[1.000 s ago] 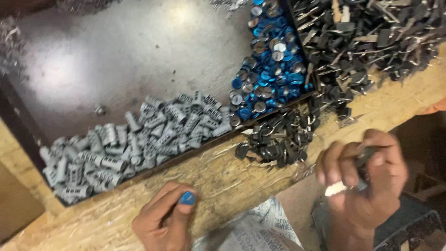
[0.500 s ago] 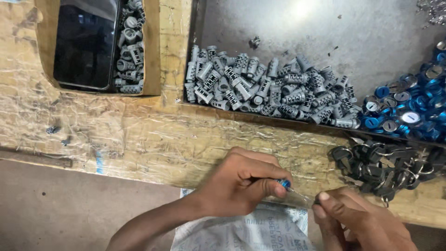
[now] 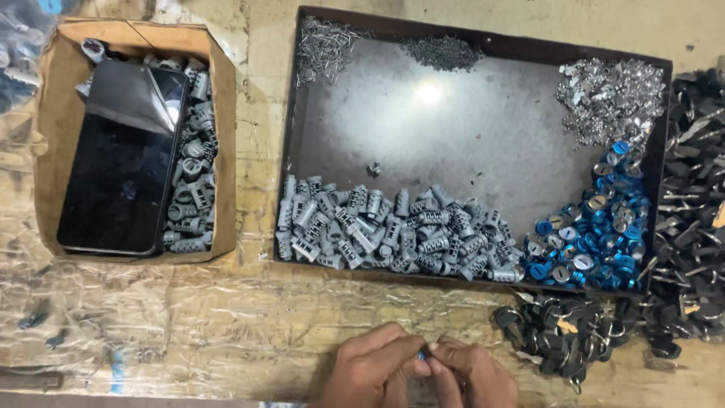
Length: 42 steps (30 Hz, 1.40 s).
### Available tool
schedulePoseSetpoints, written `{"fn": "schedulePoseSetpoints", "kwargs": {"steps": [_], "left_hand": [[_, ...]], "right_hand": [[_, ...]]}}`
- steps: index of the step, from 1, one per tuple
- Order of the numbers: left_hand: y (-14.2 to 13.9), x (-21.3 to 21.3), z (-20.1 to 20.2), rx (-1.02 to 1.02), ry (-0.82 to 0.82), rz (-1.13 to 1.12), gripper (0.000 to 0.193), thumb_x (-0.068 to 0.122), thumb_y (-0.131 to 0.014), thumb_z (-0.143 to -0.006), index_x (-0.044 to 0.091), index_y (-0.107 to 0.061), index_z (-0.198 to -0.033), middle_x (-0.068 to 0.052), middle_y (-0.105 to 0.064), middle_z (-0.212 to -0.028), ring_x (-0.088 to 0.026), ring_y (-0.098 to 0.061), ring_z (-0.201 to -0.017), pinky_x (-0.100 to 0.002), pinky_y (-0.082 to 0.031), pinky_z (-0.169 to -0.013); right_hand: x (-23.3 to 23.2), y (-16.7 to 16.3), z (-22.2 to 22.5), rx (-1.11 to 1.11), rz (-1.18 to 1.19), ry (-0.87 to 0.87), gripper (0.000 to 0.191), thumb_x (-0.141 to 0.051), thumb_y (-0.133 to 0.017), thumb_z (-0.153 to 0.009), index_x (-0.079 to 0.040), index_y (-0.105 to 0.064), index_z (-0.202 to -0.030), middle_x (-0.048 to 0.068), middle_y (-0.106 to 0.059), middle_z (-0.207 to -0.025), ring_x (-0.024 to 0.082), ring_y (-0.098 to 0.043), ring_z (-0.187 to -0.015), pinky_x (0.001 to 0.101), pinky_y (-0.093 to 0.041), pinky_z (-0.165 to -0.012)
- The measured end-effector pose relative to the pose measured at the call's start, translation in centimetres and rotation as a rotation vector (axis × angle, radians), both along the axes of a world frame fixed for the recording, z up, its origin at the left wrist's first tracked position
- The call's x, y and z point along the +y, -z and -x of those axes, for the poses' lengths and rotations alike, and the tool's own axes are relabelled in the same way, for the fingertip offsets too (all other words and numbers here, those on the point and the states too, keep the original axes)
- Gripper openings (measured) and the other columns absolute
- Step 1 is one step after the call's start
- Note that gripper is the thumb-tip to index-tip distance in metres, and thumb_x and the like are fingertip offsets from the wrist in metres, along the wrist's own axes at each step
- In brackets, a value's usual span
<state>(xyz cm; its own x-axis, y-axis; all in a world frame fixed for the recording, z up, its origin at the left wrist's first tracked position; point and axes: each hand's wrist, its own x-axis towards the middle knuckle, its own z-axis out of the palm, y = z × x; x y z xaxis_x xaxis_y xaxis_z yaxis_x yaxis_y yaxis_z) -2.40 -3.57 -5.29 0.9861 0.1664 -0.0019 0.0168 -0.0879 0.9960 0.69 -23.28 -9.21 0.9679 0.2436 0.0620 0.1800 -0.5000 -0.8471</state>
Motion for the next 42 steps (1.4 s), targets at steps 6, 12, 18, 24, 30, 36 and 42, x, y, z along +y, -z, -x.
{"fn": "schedulePoseSetpoints", "kwargs": {"steps": [6, 12, 18, 24, 30, 36, 42], "left_hand": [[2.2, -1.9, -1.2, 0.17, -0.06, 0.073, 0.022, -0.005, -0.072, -0.083, 0.004, -0.078, -0.102, -0.008, -0.073, -0.087, -0.018, -0.077, -0.073, -0.029, -0.06, -0.063], [3.7, -3.2, -1.1, 0.024, 0.047, -0.529, 0.036, 0.009, -0.075, -0.082, 0.019, -0.08, -0.117, -0.01, -0.068, -0.11, -0.022, -0.073, -0.094, -0.035, -0.062, -0.067], [3.1, -1.6, 0.2, 0.213, 0.004, -0.349, 0.026, 0.015, -0.077, -0.086, 0.016, -0.079, -0.113, -0.009, -0.07, -0.119, -0.018, -0.075, -0.091, -0.037, -0.064, -0.072], [1.2, 0.3, -2.0, 0.187, -0.117, 0.07, 0.007, 0.009, -0.078, -0.088, 0.008, -0.077, -0.095, -0.004, -0.076, -0.091, -0.011, -0.072, -0.074, -0.029, -0.058, -0.058], [-1.2, 0.4, -4.2, 0.57, -0.04, 0.755, 0.006, 0.004, -0.075, -0.094, -0.001, -0.075, -0.097, -0.008, -0.07, -0.074, -0.008, -0.061, -0.058, -0.026, -0.047, -0.05], [-2.2, 0.6, -3.0, 0.35, -0.061, 0.294, 0.006, 0.007, -0.076, -0.089, 0.002, -0.076, -0.091, -0.003, -0.073, -0.079, -0.008, -0.06, -0.063, -0.027, -0.048, -0.054], [-2.2, 0.1, -2.3, 0.309, 0.039, 0.156, 0.01, 0.013, -0.077, -0.09, 0.004, -0.076, -0.095, -0.004, -0.073, -0.078, -0.007, -0.067, -0.064, -0.025, -0.052, -0.056]], "right_hand": [[2.1, -6.2, -6.8, -0.072, 0.556, -0.485, 0.02, -0.015, -0.083, -0.086, -0.02, -0.084, -0.105, 0.005, -0.073, -0.077, 0.023, -0.077, -0.076, 0.0341, -0.058, -0.067], [1.9, -13.8, -19.3, -0.478, 0.779, -0.197, 0.019, 0.007, -0.077, -0.086, 0.004, -0.077, -0.104, 0.02, -0.074, -0.101, 0.029, -0.073, -0.081, 0.0358, -0.058, -0.069], [2.6, -11.2, -26.5, -0.588, 0.99, -0.327, 0.009, -0.005, -0.076, -0.096, -0.003, -0.077, -0.104, 0.013, -0.073, -0.1, 0.03, -0.069, -0.085, 0.0379, -0.055, -0.075], [0.9, -9.1, -25.8, -0.576, 1.08, -0.411, 0.018, -0.002, -0.072, -0.097, 0.0, -0.065, -0.114, 0.016, -0.064, -0.103, 0.035, -0.067, -0.094, 0.0417, -0.055, -0.078], [1.2, -10.7, -22.8, -0.59, 0.729, -0.357, 0.01, -0.001, -0.071, -0.11, 0.002, -0.062, -0.113, 0.014, -0.069, -0.109, 0.029, -0.069, -0.094, 0.0344, -0.055, -0.082], [-1.5, -11.2, -25.4, -0.452, 0.692, -0.265, 0.013, -0.003, -0.077, -0.101, -0.001, -0.076, -0.114, 0.014, -0.072, -0.107, 0.026, -0.071, -0.082, 0.0336, -0.055, -0.073], [1.0, -9.8, -26.4, -0.675, 0.797, -0.441, 0.013, 0.0, -0.076, -0.095, -0.004, -0.075, -0.108, 0.012, -0.07, -0.093, 0.029, -0.07, -0.085, 0.0385, -0.056, -0.077]]}}
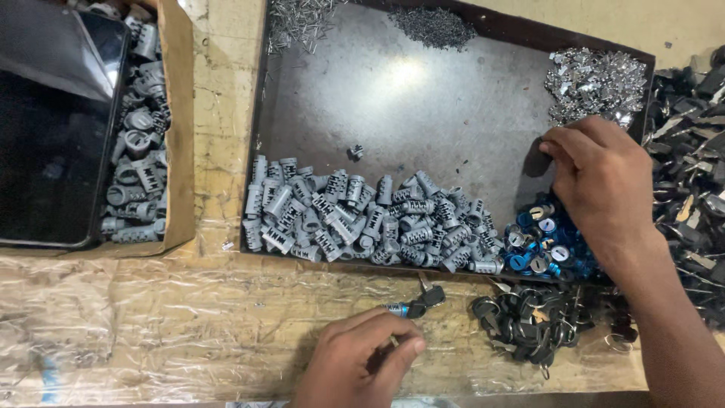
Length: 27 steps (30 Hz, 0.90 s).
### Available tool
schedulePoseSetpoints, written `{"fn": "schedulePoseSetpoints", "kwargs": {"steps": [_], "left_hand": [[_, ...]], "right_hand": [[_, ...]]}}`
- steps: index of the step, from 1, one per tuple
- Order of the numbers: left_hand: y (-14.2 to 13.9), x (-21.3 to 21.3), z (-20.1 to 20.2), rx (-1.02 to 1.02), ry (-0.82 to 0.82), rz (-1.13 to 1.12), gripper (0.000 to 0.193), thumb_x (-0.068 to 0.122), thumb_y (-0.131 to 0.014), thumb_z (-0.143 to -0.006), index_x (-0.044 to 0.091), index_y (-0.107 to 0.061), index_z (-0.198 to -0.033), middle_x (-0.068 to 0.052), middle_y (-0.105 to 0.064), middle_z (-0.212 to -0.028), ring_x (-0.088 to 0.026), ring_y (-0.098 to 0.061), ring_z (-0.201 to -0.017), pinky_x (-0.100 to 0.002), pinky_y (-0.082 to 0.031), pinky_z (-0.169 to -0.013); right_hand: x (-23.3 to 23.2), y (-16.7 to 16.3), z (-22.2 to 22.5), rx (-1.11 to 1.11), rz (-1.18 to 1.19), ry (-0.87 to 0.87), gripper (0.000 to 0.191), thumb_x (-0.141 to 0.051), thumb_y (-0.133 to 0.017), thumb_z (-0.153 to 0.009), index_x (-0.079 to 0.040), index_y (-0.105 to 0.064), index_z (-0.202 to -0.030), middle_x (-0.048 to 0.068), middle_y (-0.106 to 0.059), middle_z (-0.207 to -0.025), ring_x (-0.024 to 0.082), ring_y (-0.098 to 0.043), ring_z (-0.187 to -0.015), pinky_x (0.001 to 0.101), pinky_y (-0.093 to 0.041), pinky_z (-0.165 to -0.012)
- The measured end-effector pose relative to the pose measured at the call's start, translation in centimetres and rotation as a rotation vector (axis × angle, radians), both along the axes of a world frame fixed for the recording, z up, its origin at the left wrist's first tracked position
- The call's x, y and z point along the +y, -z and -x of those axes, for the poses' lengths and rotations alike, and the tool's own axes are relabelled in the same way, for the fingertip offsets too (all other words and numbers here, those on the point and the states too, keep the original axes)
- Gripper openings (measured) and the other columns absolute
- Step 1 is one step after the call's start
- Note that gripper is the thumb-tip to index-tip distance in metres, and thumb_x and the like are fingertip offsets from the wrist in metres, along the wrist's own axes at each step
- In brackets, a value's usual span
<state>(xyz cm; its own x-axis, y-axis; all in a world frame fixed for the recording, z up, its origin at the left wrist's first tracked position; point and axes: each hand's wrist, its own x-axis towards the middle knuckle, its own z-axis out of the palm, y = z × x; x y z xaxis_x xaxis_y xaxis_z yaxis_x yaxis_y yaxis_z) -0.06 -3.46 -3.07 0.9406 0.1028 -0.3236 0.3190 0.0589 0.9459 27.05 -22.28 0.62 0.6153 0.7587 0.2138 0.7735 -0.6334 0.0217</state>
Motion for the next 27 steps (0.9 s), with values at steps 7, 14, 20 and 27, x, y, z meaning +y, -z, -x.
{"fn": "schedulePoseSetpoints", "kwargs": {"steps": [7, 14, 20, 27], "left_hand": [[0.2, 2.0, -3.1, 0.15, 0.054, 0.772, 0.02, 0.011, -0.061, -0.1, 0.0, -0.074, -0.111, -0.006, -0.071, -0.08, -0.007, -0.057, -0.057, -0.024, -0.049, -0.051], [-1.5, 3.8, -1.5, -0.026, 0.105, 0.91, 0.018, 0.005, -0.073, -0.102, -0.011, -0.076, -0.11, -0.012, -0.071, -0.084, -0.012, -0.062, -0.063, -0.027, -0.05, -0.051], [-0.3, 2.3, -1.1, 0.064, -0.44, 0.652, 0.01, -0.003, -0.074, -0.087, -0.006, -0.079, -0.094, -0.014, -0.079, -0.077, -0.012, -0.067, -0.052, -0.026, -0.052, -0.041], [2.3, 1.4, -0.3, -0.147, -0.499, 0.095, 0.008, 0.006, -0.084, -0.083, -0.001, -0.079, -0.086, -0.008, -0.076, -0.074, -0.01, -0.065, -0.062, -0.025, -0.051, -0.054]], "right_hand": [[2.4, -3.2, 10.2, 0.135, -0.315, -0.455, 0.022, -0.004, -0.075, -0.089, 0.003, -0.064, -0.106, 0.01, -0.066, -0.092, 0.023, -0.067, -0.073, 0.0326, -0.052, -0.061], [-3.2, -1.7, 16.9, 0.097, 0.152, -0.59, 0.047, -0.007, -0.074, -0.074, -0.008, -0.073, -0.122, 0.004, -0.065, -0.089, 0.02, -0.066, -0.074, 0.039, -0.06, -0.07], [4.5, -3.1, 7.7, 0.301, -0.033, -0.133, 0.019, -0.014, -0.074, -0.089, -0.02, -0.083, -0.105, 0.003, -0.073, -0.075, 0.013, -0.062, -0.058, 0.0303, -0.044, -0.05], [6.6, 1.1, -3.8, 0.067, -0.127, -0.096, 0.016, 0.002, -0.08, -0.095, -0.002, -0.08, -0.111, 0.016, -0.074, -0.095, 0.023, -0.069, -0.073, 0.0304, -0.052, -0.059]]}}
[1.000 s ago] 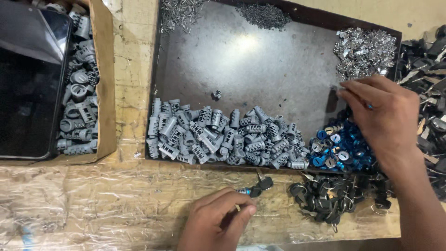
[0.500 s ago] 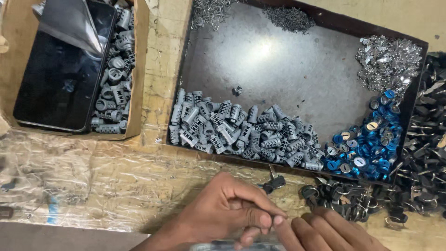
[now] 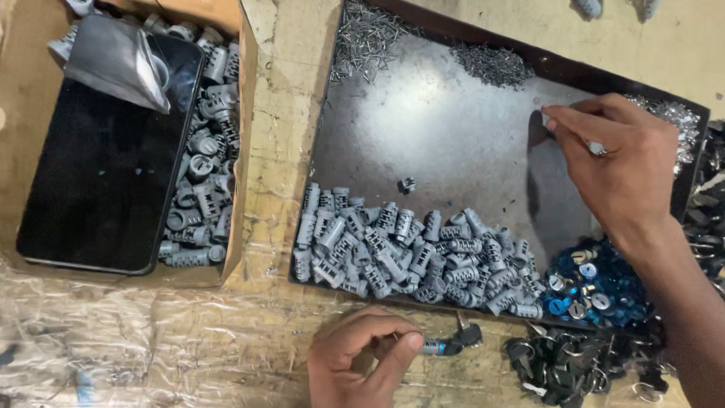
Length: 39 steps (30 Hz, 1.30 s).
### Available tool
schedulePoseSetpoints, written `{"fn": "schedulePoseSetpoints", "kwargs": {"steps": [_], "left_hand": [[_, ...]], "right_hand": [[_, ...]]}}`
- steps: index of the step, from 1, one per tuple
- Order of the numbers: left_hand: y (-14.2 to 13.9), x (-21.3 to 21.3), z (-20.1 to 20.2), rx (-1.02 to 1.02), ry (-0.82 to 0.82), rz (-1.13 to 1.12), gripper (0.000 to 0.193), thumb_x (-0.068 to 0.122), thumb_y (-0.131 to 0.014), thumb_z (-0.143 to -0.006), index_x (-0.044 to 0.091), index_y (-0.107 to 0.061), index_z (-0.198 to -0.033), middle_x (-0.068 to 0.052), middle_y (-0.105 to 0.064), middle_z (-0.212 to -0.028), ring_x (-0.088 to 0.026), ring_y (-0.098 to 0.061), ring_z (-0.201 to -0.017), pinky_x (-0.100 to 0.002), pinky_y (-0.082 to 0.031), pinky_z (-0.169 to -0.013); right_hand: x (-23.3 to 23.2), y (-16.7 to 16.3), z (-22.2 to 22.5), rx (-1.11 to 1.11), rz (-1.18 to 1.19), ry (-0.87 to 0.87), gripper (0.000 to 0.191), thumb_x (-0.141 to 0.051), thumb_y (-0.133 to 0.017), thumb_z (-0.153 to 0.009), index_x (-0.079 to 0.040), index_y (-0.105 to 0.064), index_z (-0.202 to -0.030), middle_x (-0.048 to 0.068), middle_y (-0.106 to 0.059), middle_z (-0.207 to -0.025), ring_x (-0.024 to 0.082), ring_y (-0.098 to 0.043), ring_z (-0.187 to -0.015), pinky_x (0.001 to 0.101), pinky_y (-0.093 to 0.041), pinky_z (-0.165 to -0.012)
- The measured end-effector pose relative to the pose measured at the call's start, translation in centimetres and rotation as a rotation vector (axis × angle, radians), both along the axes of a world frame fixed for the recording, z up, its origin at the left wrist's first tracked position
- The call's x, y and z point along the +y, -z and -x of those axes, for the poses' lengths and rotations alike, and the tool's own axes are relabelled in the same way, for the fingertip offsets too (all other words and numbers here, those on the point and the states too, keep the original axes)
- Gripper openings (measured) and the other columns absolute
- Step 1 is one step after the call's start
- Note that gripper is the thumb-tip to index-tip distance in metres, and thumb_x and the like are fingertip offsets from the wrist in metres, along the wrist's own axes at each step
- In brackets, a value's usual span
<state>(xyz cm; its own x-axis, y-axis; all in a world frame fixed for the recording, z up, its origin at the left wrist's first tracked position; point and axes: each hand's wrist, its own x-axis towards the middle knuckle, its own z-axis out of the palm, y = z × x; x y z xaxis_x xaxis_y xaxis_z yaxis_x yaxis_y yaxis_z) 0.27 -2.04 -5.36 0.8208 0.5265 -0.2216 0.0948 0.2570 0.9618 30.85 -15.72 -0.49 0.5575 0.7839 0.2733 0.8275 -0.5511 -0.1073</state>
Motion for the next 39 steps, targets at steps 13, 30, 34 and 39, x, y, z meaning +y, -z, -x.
{"fn": "schedulePoseSetpoints", "kwargs": {"steps": [13, 30, 34, 39], "left_hand": [[1.3, -0.8, 0.4, 0.085, -0.057, 0.061, 0.007, 0.008, -0.078, -0.086, 0.001, -0.077, -0.084, -0.005, -0.078, -0.074, -0.005, -0.066, -0.059, -0.021, -0.051, -0.051], [-4.3, 1.3, -1.5, 0.057, 0.397, 0.843, 0.011, 0.008, -0.068, -0.102, -0.002, -0.068, -0.099, -0.001, -0.065, -0.076, -0.003, -0.055, -0.06, -0.021, -0.041, -0.05], [-5.2, 1.1, -1.4, 0.02, 0.489, 0.774, 0.012, 0.009, -0.071, -0.1, -0.002, -0.073, -0.105, 0.0, -0.069, -0.082, -0.001, -0.054, -0.065, -0.021, -0.042, -0.053], [-5.5, 0.2, -0.8, 0.057, 0.53, 0.638, 0.012, 0.012, -0.073, -0.099, 0.0, -0.076, -0.096, 0.004, -0.064, -0.071, 0.002, -0.047, -0.059, -0.019, -0.033, -0.049]], "right_hand": [[2.8, -1.4, 0.2, -0.084, 0.271, -0.161, 0.021, 0.004, -0.078, -0.084, -0.003, -0.08, -0.104, 0.013, -0.072, -0.096, 0.026, -0.069, -0.079, 0.0357, -0.056, -0.066], [-6.8, -4.7, 15.5, 1.255, -0.19, 0.026, 0.005, -0.003, -0.076, -0.09, 0.001, -0.075, -0.092, 0.011, -0.073, -0.092, 0.015, -0.069, -0.081, 0.028, -0.06, -0.063], [-9.3, -3.7, 17.5, 1.171, -0.138, 0.013, 0.006, -0.006, -0.076, -0.091, -0.001, -0.074, -0.095, 0.008, -0.072, -0.094, 0.015, -0.069, -0.085, 0.0271, -0.059, -0.067], [-9.6, -4.4, 18.9, 1.254, -0.116, 0.14, 0.008, -0.006, -0.076, -0.092, -0.001, -0.076, -0.098, 0.007, -0.075, -0.097, 0.015, -0.07, -0.086, 0.0283, -0.06, -0.069]]}}
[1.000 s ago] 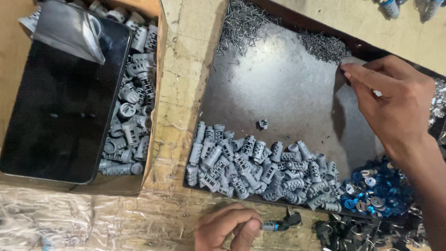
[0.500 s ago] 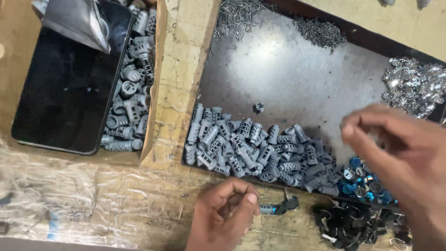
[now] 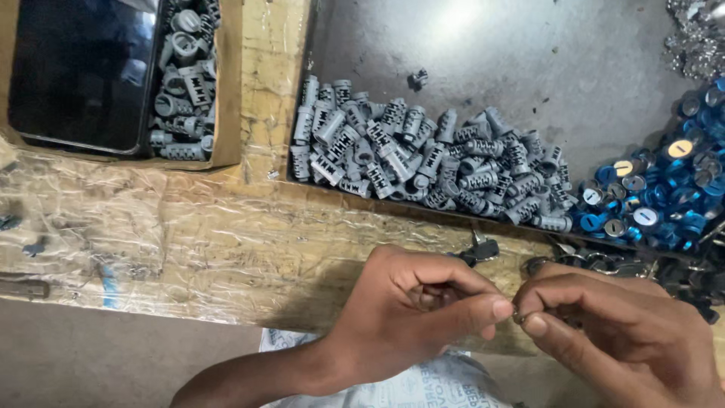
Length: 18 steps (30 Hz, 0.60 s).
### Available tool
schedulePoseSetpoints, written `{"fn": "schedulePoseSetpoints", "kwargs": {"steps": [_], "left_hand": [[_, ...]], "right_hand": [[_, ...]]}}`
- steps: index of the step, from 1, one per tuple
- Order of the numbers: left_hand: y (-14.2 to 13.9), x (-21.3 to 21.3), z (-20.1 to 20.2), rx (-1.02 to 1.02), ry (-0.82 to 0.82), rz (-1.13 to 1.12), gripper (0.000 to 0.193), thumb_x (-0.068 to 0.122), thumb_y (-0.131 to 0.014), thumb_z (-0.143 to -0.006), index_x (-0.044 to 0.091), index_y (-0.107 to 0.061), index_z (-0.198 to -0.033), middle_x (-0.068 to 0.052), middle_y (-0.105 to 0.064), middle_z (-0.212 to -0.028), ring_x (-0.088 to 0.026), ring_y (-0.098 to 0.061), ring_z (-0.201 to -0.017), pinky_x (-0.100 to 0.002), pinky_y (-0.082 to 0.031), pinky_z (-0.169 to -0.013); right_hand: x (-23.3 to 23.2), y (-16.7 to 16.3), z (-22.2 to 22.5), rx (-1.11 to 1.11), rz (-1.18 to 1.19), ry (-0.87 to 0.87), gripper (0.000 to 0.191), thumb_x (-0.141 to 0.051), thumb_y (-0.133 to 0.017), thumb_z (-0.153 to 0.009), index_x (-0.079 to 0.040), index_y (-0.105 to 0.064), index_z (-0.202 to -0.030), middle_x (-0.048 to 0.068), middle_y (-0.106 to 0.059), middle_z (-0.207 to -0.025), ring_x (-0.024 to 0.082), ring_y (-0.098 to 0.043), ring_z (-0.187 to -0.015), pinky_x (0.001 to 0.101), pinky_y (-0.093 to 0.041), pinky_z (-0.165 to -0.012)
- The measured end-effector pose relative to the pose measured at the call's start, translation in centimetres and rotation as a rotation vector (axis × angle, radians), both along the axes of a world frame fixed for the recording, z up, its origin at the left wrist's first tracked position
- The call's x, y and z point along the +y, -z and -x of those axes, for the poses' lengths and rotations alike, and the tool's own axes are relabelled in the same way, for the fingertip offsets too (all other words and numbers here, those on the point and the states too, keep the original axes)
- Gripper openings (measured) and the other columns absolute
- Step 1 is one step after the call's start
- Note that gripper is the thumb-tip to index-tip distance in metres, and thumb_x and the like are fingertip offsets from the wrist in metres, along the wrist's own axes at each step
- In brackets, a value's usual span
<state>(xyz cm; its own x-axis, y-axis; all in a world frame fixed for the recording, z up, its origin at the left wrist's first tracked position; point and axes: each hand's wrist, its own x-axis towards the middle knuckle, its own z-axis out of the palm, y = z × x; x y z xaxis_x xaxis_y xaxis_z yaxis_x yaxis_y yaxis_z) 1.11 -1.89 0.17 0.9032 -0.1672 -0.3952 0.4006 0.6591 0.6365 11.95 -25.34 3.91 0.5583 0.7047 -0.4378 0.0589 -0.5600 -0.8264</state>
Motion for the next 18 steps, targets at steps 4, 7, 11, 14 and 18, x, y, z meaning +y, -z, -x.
{"fn": "schedulePoseSetpoints", "kwargs": {"steps": [4, 7, 11, 14, 18], "left_hand": [[0.1, -0.5, 0.4, -0.009, 0.029, -0.075, 0.015, 0.013, -0.073, -0.101, 0.001, -0.076, -0.092, 0.006, -0.06, -0.066, 0.002, -0.045, -0.056, -0.02, -0.03, -0.047], [0.1, -0.9, 0.5, -0.042, 0.019, -0.127, 0.015, 0.015, -0.073, -0.101, 0.002, -0.076, -0.094, 0.006, -0.063, -0.069, 0.003, -0.046, -0.058, -0.02, -0.032, -0.048], [-0.1, -1.1, 0.4, -0.118, 0.005, -0.302, 0.015, 0.018, -0.074, -0.101, 0.004, -0.077, -0.095, 0.005, -0.069, -0.073, 0.003, -0.048, -0.06, -0.02, -0.035, -0.05], [-0.5, -0.9, 0.4, -0.177, 0.021, -0.435, 0.015, 0.018, -0.074, -0.1, 0.005, -0.077, -0.094, 0.002, -0.069, -0.07, 0.001, -0.05, -0.057, -0.021, -0.038, -0.048], [-1.5, -1.0, 0.6, -0.358, -0.102, -0.79, 0.012, 0.015, -0.072, -0.101, 0.003, -0.073, -0.098, -0.004, -0.068, -0.078, 0.0, -0.056, -0.064, -0.024, -0.047, -0.056]], "right_hand": [[-0.4, 0.5, 0.6, 0.076, -0.028, 0.073, 0.011, -0.003, -0.074, -0.092, 0.002, -0.078, -0.101, 0.009, -0.075, -0.097, 0.014, -0.073, -0.084, 0.0295, -0.059, -0.069], [-1.1, 1.0, 0.6, 0.1, -0.046, 0.055, 0.011, -0.002, -0.075, -0.092, 0.003, -0.079, -0.101, 0.009, -0.072, -0.095, 0.015, -0.067, -0.082, 0.029, -0.057, -0.065], [-1.5, 1.0, 0.5, 0.112, 0.014, 0.108, 0.011, 0.0, -0.078, -0.092, 0.002, -0.08, -0.103, 0.011, -0.072, -0.096, 0.015, -0.067, -0.079, 0.03, -0.053, -0.063], [-0.8, 0.6, 1.2, 0.073, -0.033, 0.093, 0.012, -0.003, -0.075, -0.091, 0.002, -0.081, -0.1, 0.009, -0.077, -0.095, 0.012, -0.071, -0.081, 0.0264, -0.058, -0.065], [1.5, 0.0, 2.6, -0.291, 0.067, 0.082, 0.013, -0.008, -0.079, -0.087, -0.001, -0.076, -0.097, 0.005, -0.075, -0.095, 0.012, -0.069, -0.079, 0.0234, -0.056, -0.063]]}}
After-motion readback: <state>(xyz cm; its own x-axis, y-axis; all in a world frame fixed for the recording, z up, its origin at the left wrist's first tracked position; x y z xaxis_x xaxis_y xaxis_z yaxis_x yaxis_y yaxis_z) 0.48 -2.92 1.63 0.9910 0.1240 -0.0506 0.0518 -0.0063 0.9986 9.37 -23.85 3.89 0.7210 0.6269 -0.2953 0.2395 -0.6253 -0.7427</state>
